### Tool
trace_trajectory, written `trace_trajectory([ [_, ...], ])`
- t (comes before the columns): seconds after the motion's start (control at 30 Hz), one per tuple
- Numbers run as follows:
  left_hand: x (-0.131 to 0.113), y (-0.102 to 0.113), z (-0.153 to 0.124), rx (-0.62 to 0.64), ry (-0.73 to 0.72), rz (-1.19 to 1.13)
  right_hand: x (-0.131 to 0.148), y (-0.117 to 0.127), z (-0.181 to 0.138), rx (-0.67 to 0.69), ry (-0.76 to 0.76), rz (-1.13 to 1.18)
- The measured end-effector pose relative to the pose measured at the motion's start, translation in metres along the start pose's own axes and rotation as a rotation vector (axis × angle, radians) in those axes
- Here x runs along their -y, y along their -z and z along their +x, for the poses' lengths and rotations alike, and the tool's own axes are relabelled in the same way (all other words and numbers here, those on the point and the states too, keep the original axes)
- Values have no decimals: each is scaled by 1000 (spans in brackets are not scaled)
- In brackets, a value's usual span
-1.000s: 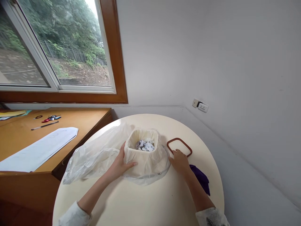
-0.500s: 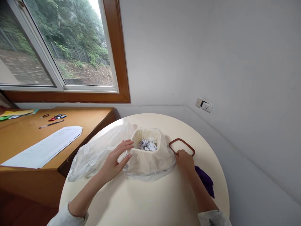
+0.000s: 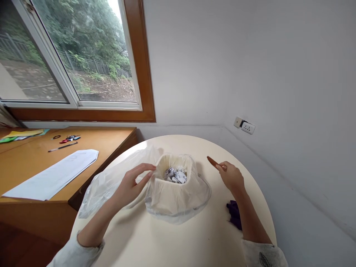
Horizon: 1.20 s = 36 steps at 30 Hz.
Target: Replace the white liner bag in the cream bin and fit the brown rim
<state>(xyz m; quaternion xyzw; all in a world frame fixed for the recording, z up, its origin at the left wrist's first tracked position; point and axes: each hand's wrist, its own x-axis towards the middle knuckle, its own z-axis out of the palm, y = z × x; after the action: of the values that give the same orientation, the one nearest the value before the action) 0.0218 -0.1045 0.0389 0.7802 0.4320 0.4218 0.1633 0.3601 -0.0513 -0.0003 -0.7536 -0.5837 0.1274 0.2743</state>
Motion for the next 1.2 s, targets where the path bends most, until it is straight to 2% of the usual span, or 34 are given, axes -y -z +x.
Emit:
trace_trajectory([
  [0.07, -6, 7, 11, -42, 29, 8, 16, 8, 1, -76, 80, 140],
  [0.17, -17, 13, 27, -118, 77, -35, 49, 15, -7, -195, 330, 293],
  [0.27, -26, 13, 40, -156, 143, -158, 84, 18, -21, -303, 596, 211],
  [0.37, -29, 10, 48, -154, 216, -258, 110, 17, -36, -290, 786, 167],
  [0.5, -26, 6, 53, -142, 288, -320, 127, 13, -48, -250, 930, 134],
  [0.83, -12, 5, 52, -95, 339, -354, 134, 10, -61, -170, 998, 161],
  [1.1, -12, 9, 51, -45, 374, -300, 133, 25, -68, -138, 967, 118],
  [1.2, -13, 9, 52, -34, 362, -210, 133, 30, -71, -75, 944, 96],
])
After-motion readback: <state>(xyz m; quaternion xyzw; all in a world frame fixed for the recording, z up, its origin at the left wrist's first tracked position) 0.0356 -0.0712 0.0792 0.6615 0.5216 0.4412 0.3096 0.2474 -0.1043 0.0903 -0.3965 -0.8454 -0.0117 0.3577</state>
